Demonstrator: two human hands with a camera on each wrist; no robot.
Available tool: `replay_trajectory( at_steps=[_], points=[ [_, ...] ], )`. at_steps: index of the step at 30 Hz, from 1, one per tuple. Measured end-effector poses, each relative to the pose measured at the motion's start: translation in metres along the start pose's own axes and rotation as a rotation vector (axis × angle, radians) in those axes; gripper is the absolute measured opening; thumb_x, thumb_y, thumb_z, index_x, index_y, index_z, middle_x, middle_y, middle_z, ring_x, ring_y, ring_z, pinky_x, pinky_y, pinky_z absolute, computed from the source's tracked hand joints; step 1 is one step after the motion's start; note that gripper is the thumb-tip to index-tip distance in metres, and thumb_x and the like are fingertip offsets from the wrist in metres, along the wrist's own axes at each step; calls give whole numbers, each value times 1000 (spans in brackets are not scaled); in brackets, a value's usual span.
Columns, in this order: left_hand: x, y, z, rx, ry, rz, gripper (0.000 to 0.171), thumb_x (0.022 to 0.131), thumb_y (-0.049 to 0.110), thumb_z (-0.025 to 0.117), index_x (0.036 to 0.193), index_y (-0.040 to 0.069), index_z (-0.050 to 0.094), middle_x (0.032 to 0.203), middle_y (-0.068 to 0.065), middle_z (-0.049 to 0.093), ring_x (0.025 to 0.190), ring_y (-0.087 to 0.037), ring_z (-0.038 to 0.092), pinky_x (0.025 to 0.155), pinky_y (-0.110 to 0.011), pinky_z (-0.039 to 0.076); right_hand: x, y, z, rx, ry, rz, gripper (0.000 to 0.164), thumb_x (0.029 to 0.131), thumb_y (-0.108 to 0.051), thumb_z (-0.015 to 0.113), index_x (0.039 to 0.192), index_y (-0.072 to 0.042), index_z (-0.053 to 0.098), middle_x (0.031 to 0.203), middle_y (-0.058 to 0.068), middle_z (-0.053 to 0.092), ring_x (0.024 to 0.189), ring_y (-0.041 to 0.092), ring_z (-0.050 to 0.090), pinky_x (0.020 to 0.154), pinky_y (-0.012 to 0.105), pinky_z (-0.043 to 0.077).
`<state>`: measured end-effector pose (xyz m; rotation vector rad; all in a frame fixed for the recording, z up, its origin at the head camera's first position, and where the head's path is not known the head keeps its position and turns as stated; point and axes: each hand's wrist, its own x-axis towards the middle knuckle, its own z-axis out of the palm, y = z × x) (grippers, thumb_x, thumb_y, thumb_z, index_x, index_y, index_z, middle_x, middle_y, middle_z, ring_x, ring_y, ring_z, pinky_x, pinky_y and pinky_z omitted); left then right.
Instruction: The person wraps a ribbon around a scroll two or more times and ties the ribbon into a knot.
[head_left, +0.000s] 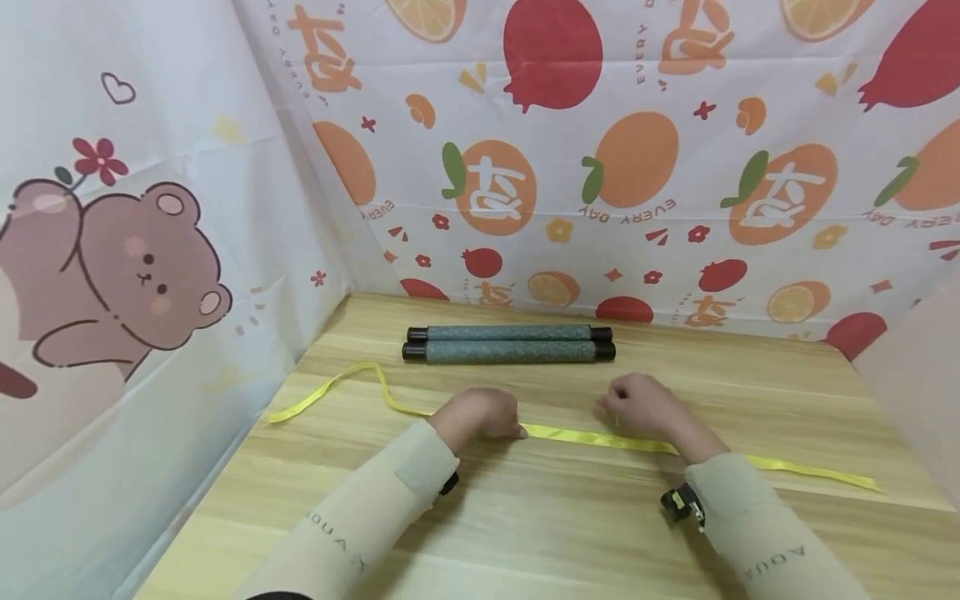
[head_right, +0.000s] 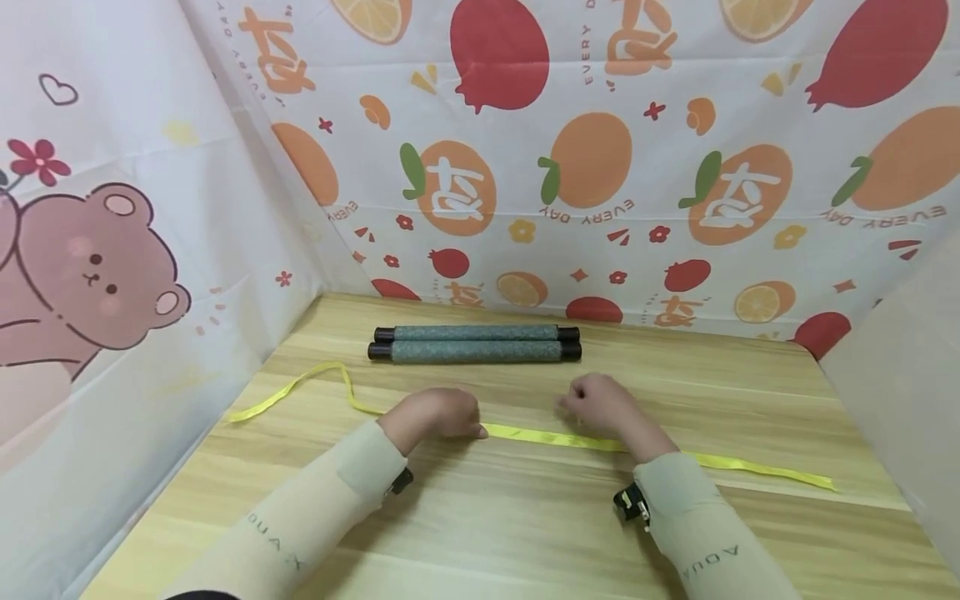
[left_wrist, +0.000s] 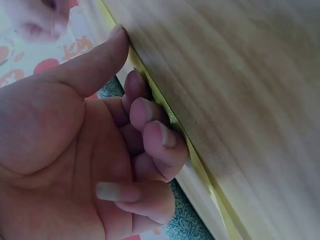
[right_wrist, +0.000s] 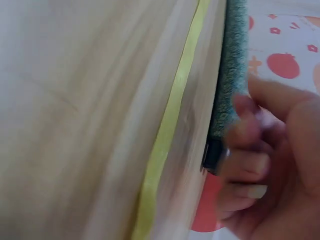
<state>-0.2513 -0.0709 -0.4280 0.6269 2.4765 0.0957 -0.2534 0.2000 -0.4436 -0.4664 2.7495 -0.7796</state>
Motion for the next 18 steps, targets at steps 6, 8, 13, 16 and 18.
replay_trajectory(
  at_steps=[6, 8, 13, 16, 18],
  points=[
    [-2, 3, -1, 22, -23, 7, 40, 93, 45, 52, 76, 12, 66, 110, -8, 69, 95, -19, 61, 93, -41, 48, 32, -8, -12, -240, 170, -120, 15, 89, -31, 62, 92, -16, 63, 74, 0, 59, 63, 15, 50, 58, 36, 46],
    [-3, 3, -2, 19, -22, 0, 40, 93, 45, 52, 77, 11, 67, 109, -7, 69, 94, -19, 61, 93, -41, 48, 41, -12, -14, -334, 222, -211, 17, 89, -28, 63, 99, -15, 62, 83, 2, 59, 69, 16, 50, 60, 38, 47],
    [-5, 4, -2, 15, -7, -27, 44, 92, 46, 53, 103, 7, 69, 121, -10, 65, 106, -23, 58, 96, -42, 46, 61, -20, -17, -510, 295, -387, 31, 87, -27, 66, 112, -9, 60, 100, 9, 58, 88, 24, 53, 76, 44, 51],
    [-4, 4, -2, 14, -10, -26, 43, 92, 47, 53, 102, 8, 69, 120, -9, 65, 103, -22, 59, 95, -41, 47, 70, -23, -16, -532, 267, -385, 48, 86, -34, 67, 125, -9, 56, 115, 13, 57, 104, 28, 52, 89, 49, 49],
    [-4, 5, -1, 20, -16, -18, 41, 92, 47, 53, 93, 10, 70, 115, -8, 67, 98, -20, 61, 93, -41, 48, 74, -26, -13, -526, 232, -353, 57, 85, -40, 66, 132, -10, 51, 124, 13, 55, 112, 29, 49, 95, 51, 45]
  ],
)
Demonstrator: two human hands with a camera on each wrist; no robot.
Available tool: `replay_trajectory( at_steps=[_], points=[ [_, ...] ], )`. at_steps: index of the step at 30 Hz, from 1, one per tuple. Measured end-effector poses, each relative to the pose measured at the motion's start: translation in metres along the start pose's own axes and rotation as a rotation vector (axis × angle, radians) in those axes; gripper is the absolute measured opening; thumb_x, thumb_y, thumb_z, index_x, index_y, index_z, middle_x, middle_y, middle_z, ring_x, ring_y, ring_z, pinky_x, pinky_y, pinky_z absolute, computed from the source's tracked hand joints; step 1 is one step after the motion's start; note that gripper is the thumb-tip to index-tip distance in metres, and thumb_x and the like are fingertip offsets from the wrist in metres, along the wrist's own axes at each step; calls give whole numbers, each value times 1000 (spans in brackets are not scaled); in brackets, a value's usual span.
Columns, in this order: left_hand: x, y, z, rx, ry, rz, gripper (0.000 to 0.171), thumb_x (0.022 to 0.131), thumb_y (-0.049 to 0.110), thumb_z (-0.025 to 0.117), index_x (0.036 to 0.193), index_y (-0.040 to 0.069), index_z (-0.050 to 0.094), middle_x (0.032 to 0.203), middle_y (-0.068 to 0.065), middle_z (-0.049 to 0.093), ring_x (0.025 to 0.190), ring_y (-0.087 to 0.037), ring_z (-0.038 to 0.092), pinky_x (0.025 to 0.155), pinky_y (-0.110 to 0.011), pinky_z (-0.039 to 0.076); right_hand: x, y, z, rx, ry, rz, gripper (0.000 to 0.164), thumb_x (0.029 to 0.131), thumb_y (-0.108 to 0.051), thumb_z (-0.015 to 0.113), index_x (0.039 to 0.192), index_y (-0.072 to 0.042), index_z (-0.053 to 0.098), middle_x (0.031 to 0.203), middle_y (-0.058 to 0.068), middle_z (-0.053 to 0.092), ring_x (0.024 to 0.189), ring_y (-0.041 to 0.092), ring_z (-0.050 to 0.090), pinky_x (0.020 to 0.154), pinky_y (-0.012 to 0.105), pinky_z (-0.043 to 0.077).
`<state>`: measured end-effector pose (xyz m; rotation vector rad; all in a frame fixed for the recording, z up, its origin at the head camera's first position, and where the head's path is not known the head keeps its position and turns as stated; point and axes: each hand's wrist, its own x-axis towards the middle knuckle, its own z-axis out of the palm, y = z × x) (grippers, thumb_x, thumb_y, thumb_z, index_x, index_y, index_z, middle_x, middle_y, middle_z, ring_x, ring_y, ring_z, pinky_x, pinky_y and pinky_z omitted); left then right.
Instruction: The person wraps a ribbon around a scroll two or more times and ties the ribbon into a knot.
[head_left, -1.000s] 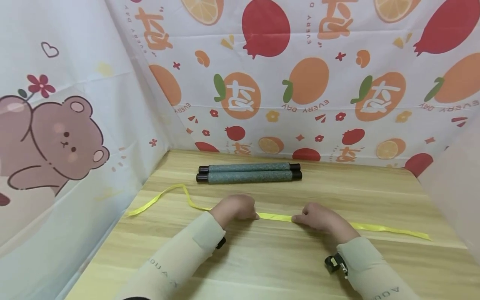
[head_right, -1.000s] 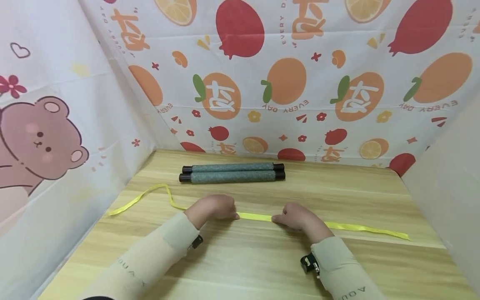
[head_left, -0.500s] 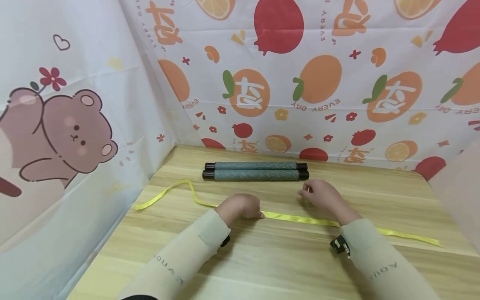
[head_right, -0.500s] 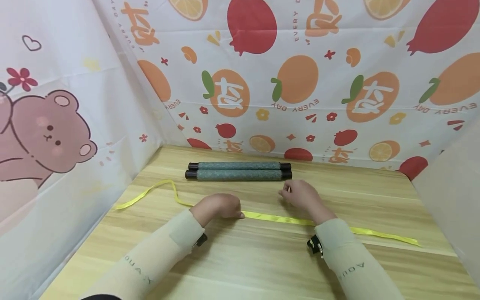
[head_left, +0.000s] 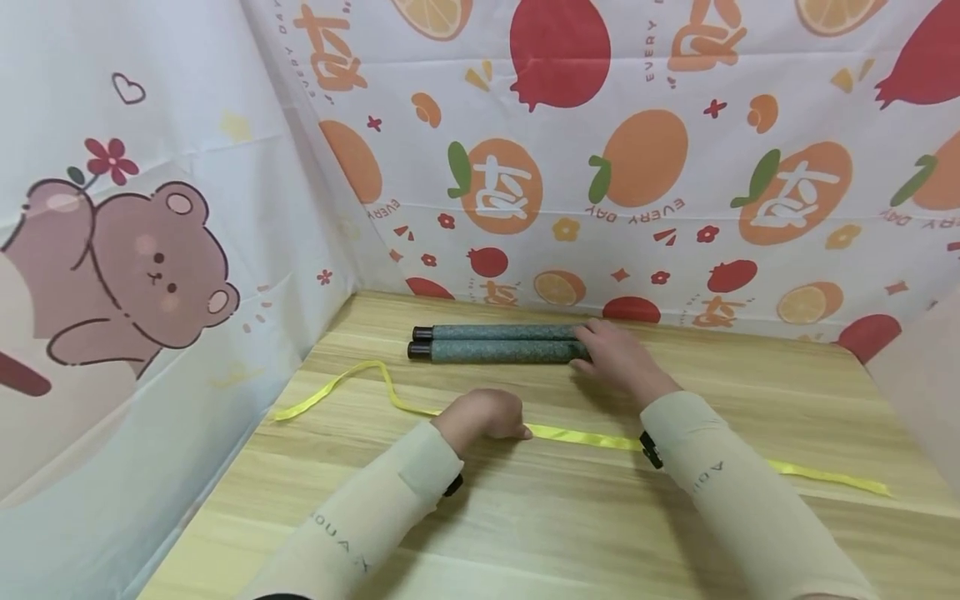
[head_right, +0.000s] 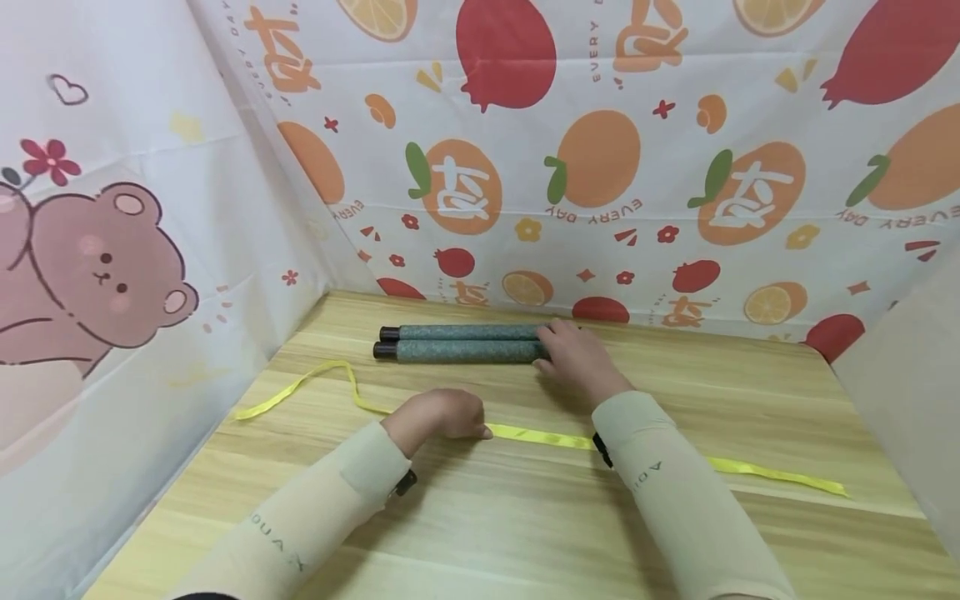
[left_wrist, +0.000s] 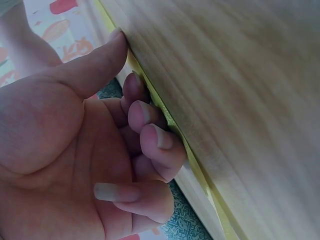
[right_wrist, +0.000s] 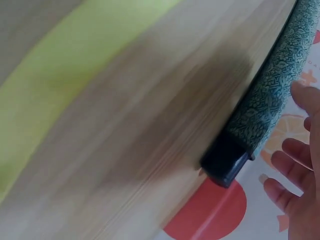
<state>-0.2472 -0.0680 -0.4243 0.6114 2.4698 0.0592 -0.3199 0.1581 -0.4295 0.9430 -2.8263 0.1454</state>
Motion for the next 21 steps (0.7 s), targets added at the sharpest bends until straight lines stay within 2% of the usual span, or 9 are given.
replay_trajectory(
  at_steps=[3, 9, 15, 21],
  points=[
    [0, -1, 1, -2, -3, 4, 38, 91, 47, 54, 86, 12, 69, 109, -6, 69, 93, -17, 61, 90, -40, 49, 8, -6, 2, 37, -51, 32, 68, 84, -47, 66, 139, -14, 44, 133, 12, 50, 122, 31, 43, 101, 55, 40],
    [0, 1, 1, -7, 8, 0, 39, 91, 47, 55, 97, 12, 70, 115, -5, 68, 99, -18, 60, 91, -40, 49, 20, -17, 6, 44, -106, 29, 77, 82, -52, 65, 145, -18, 36, 144, 12, 41, 130, 33, 34, 105, 58, 34],
    [1, 0, 3, 1, 28, -3, 38, 90, 48, 55, 85, 13, 68, 109, -6, 69, 92, -17, 61, 88, -41, 50, 26, -16, 11, 52, -154, 92, 82, 81, -54, 65, 148, -21, 30, 153, 15, 27, 136, 35, 23, 109, 60, 27],
    [2, -2, 5, -3, 41, -18, 40, 90, 48, 56, 92, 11, 70, 114, -7, 68, 97, -19, 60, 90, -41, 49, 28, -12, 17, 80, -187, 150, 87, 81, -57, 63, 149, -19, 25, 156, 16, 18, 138, 37, 19, 111, 59, 23]
  ],
)
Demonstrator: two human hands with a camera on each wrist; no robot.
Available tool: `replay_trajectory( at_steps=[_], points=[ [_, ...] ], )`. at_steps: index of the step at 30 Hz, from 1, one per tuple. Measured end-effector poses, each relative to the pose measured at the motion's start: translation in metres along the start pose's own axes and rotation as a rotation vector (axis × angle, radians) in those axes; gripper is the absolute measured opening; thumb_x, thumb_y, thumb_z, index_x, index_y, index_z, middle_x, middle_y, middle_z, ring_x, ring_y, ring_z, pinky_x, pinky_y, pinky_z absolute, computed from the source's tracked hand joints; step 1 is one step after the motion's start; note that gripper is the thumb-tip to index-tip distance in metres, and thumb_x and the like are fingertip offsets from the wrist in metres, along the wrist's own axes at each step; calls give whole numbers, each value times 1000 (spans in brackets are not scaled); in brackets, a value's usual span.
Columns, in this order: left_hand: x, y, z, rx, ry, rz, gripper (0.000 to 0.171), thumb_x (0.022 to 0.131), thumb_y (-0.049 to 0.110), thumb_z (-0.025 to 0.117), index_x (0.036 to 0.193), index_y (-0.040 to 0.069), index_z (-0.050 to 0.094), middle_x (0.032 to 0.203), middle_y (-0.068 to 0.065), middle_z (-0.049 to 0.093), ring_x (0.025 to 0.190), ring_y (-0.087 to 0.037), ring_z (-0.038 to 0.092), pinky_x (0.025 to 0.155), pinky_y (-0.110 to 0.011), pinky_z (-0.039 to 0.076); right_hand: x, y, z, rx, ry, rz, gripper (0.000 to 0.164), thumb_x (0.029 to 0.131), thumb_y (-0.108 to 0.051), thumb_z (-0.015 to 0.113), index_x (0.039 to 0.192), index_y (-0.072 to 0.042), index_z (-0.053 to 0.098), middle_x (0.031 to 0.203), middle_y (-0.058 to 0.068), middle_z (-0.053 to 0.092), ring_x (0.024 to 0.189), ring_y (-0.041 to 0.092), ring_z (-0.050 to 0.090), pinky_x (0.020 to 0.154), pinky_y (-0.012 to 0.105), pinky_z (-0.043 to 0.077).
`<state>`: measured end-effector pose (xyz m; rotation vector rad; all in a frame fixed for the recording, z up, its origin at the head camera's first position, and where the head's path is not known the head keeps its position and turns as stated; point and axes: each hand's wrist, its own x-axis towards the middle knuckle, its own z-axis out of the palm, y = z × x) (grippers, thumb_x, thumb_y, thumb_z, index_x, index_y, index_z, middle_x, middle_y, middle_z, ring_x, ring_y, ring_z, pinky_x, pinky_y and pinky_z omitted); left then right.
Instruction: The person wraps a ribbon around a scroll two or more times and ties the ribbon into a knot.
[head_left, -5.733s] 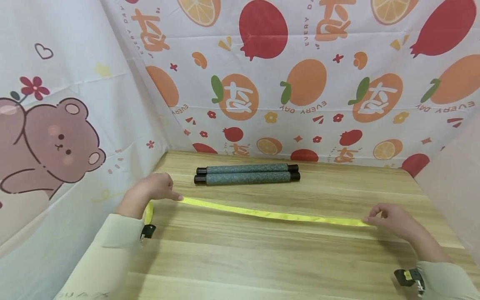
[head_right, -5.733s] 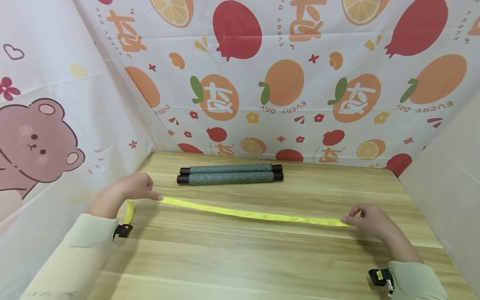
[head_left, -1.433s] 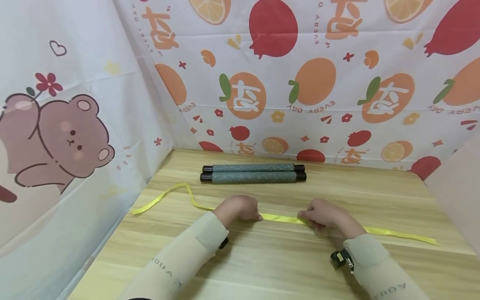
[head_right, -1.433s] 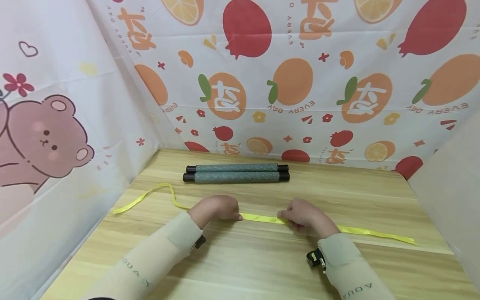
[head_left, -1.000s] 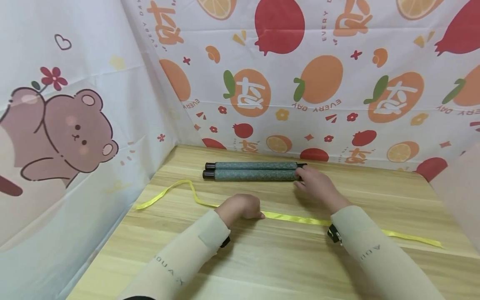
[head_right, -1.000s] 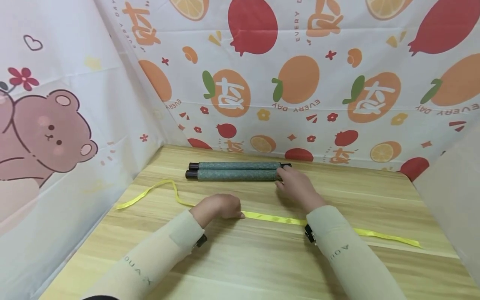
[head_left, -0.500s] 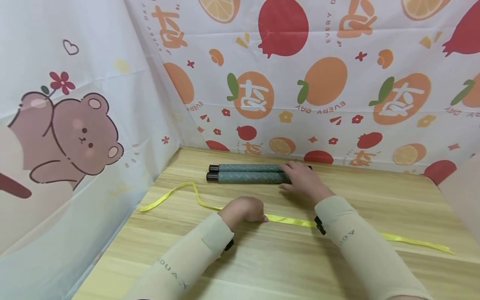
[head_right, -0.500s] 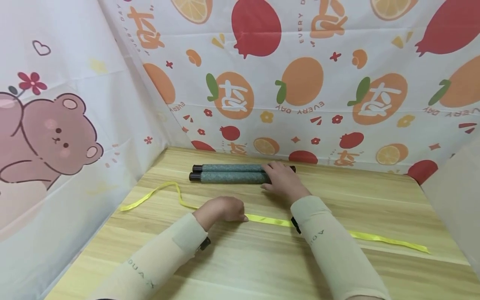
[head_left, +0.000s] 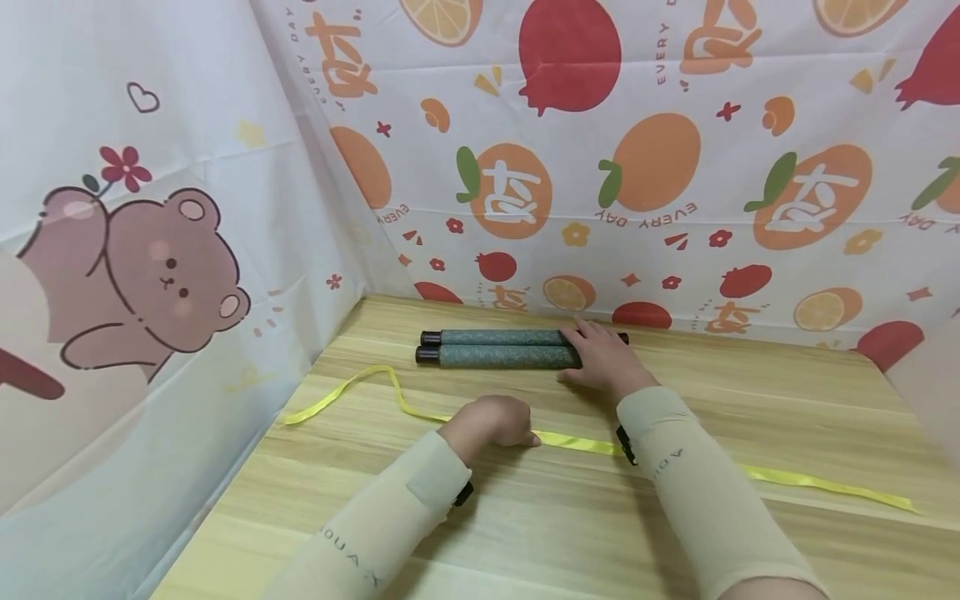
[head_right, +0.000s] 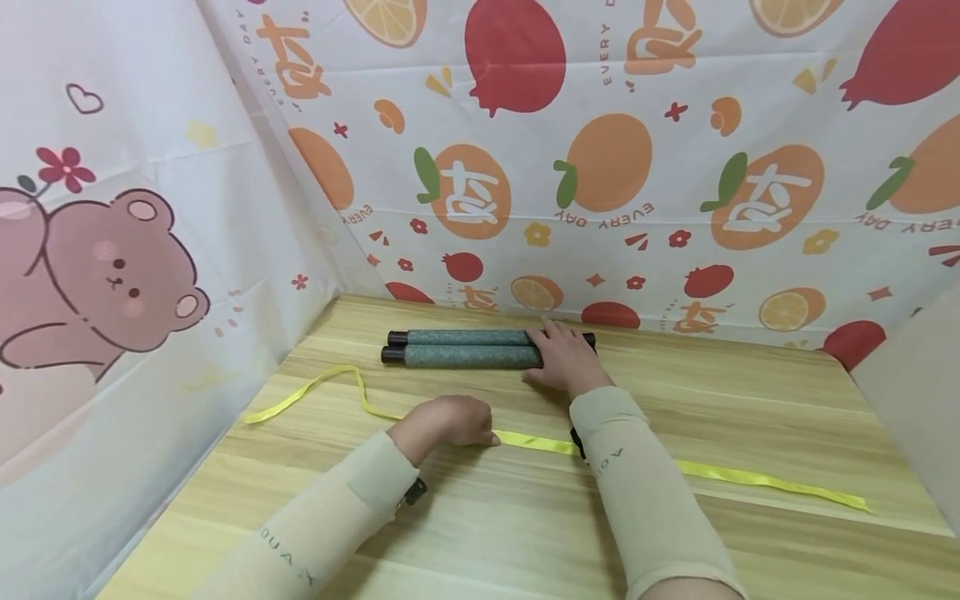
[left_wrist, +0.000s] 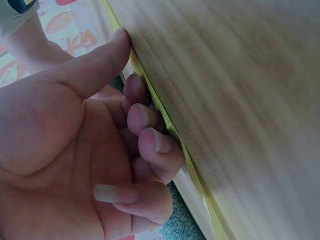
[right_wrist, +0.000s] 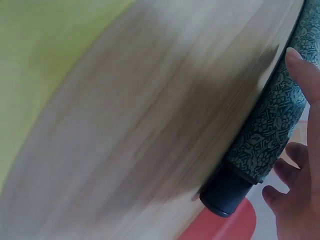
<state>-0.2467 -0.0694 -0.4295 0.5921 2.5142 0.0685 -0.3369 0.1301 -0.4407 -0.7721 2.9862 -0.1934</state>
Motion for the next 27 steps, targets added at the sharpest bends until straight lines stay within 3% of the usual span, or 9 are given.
replay_trajectory(
  at_steps=[5, 11, 17, 27],
  points=[
    [-2, -1, -1, -1, 9, -5, 40, 90, 48, 56, 93, 11, 70, 115, -8, 68, 98, -20, 60, 90, -42, 49, 3, -1, 2, 22, 7, 25, 87, 80, -57, 64, 149, -19, 25, 156, 18, 18, 137, 39, 19, 111, 60, 21],
    [-2, -1, 1, -6, -2, 9, 42, 91, 48, 54, 100, 11, 70, 116, -7, 68, 98, -20, 61, 90, -42, 49, 4, -4, 6, -31, 8, 45, 90, 79, -59, 63, 149, -19, 25, 145, 19, 37, 132, 38, 27, 109, 60, 25],
    [-2, 0, 0, -2, -5, 6, 40, 91, 48, 55, 95, 11, 71, 114, -6, 68, 95, -19, 61, 88, -42, 50, 4, -3, 10, -68, 15, 49, 92, 77, -65, 61, 149, -19, 27, 137, 19, 43, 127, 37, 33, 107, 59, 29],
    [0, 0, 2, 5, -3, -5, 41, 90, 48, 55, 97, 11, 71, 114, -6, 68, 94, -18, 61, 88, -42, 50, 0, -2, 14, 22, -40, 82, 97, 72, -71, 62, 147, -20, 30, 133, 20, 44, 120, 37, 38, 95, 60, 41]
  ],
)
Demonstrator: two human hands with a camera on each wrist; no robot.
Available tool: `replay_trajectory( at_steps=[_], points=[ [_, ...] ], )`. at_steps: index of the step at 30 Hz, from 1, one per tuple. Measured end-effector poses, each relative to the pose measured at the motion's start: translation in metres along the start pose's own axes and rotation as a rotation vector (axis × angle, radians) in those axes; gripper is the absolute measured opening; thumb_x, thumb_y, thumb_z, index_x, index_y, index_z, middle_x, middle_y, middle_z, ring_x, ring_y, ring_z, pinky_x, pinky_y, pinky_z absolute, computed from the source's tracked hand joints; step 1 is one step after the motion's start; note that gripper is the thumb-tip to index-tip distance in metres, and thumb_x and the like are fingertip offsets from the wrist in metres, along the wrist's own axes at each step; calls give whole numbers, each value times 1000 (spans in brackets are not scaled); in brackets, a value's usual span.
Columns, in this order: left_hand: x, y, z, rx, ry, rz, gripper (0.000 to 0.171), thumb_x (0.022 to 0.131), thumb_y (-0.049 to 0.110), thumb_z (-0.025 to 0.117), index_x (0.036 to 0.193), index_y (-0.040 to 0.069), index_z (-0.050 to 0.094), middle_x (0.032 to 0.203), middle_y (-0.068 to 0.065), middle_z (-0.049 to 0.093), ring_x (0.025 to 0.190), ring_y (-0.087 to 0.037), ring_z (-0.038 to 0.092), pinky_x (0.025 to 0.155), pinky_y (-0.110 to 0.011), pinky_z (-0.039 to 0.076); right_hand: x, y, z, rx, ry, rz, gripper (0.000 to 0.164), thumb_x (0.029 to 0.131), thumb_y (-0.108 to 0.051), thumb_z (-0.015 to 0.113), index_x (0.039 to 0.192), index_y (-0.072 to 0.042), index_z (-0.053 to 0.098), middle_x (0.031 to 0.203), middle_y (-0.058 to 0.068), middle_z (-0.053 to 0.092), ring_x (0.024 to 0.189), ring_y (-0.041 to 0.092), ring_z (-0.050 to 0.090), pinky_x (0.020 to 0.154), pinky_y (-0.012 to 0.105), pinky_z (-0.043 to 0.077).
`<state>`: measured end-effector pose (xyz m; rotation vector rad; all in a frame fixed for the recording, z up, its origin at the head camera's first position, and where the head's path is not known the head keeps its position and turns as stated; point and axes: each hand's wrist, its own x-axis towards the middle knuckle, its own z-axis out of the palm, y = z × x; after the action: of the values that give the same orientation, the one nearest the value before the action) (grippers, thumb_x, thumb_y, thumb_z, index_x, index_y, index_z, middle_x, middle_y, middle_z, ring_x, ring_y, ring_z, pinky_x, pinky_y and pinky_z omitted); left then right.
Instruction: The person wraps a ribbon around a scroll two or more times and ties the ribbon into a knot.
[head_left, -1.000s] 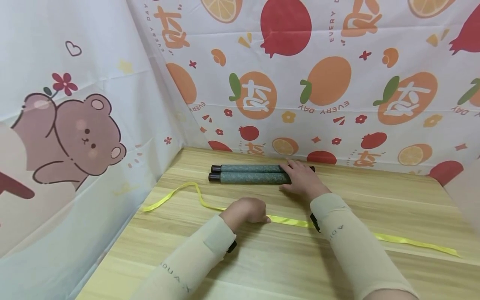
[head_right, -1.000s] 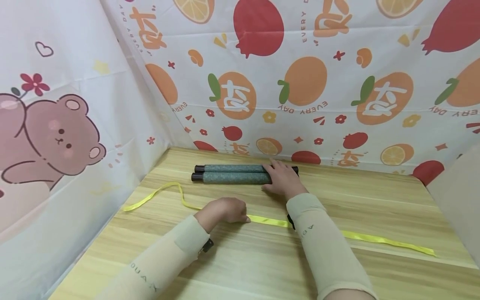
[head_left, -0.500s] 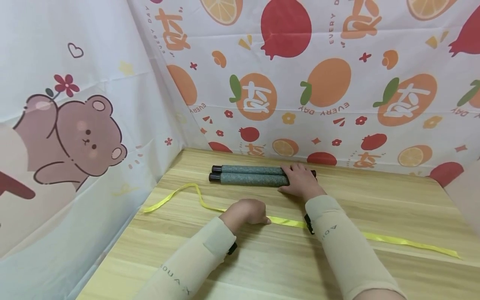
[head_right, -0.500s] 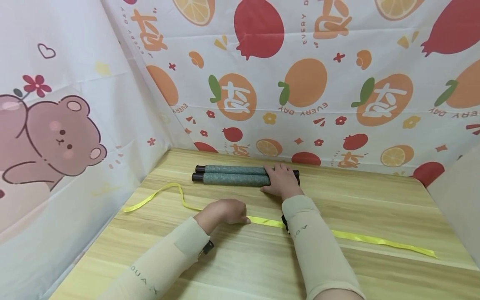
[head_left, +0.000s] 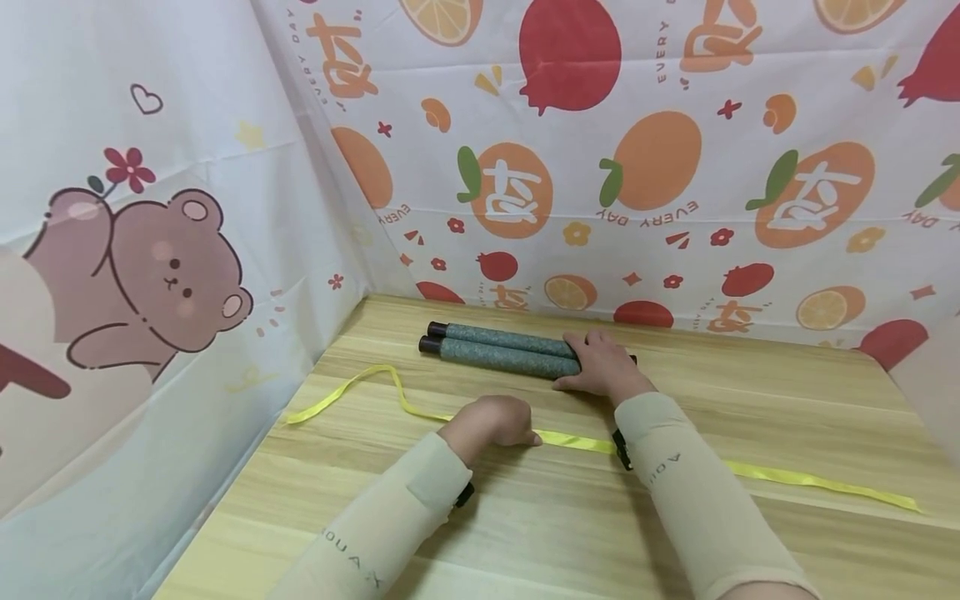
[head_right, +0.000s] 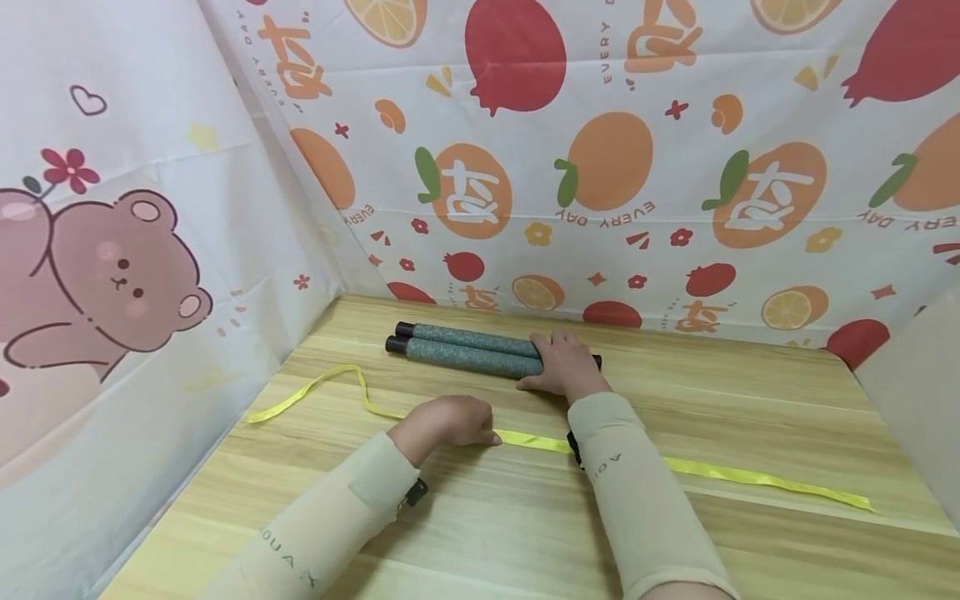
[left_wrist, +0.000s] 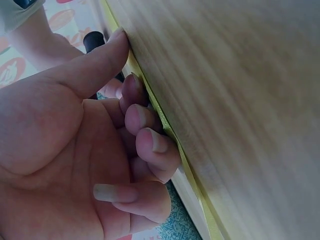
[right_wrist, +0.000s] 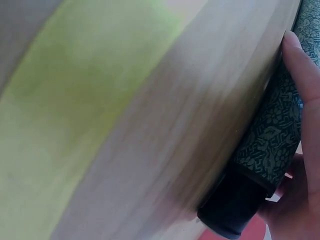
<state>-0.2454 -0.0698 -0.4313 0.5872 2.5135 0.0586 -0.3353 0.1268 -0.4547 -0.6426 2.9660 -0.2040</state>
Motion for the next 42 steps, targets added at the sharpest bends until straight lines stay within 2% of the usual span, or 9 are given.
replay_trajectory(
  at_steps=[6, 11, 20, 30, 35, 42],
  points=[
    [0, 1, -1, 2, 5, 6, 38, 90, 47, 56, 90, 13, 72, 109, -5, 70, 91, -17, 61, 87, -41, 50, -1, 0, 1, 1, -8, -5, 96, 69, -74, 61, 143, -18, 37, 129, 18, 49, 116, 35, 42, 95, 59, 41],
    [-2, 0, -1, 0, 11, 6, 40, 90, 48, 56, 94, 11, 71, 110, -5, 70, 89, -17, 61, 88, -41, 50, -6, -6, -2, 2, -11, -17, 90, 70, -72, 62, 137, -15, 41, 123, 16, 55, 109, 31, 48, 94, 56, 43],
    [-3, 1, 0, -11, 14, -2, 39, 90, 47, 55, 95, 13, 72, 109, -4, 70, 84, -14, 59, 85, -40, 50, -17, -19, -8, -26, -12, -9, 85, 73, -66, 61, 134, -10, 40, 119, 16, 59, 94, 28, 58, 83, 50, 51],
    [-2, -1, 5, -18, 37, -19, 41, 90, 49, 55, 93, 11, 70, 110, -7, 69, 88, -17, 61, 85, -42, 51, -27, -29, -2, -53, 63, 12, 72, 71, -66, 60, 117, -13, 47, 101, 9, 62, 78, 23, 57, 70, 45, 52],
    [-2, -1, 5, -46, 45, -26, 44, 89, 52, 54, 94, 11, 69, 108, -6, 69, 87, -17, 61, 83, -42, 51, -34, -31, -2, -37, 90, 35, 71, 71, -67, 61, 117, -14, 47, 99, 8, 61, 75, 22, 55, 68, 43, 52],
    [-6, -2, 6, -47, 81, -5, 46, 90, 53, 52, 92, 11, 69, 99, -5, 69, 83, -16, 60, 80, -42, 51, -46, -33, -2, 7, 178, 41, 76, 71, -71, 59, 122, -15, 46, 100, 7, 61, 77, 25, 56, 69, 46, 52]
  ],
)
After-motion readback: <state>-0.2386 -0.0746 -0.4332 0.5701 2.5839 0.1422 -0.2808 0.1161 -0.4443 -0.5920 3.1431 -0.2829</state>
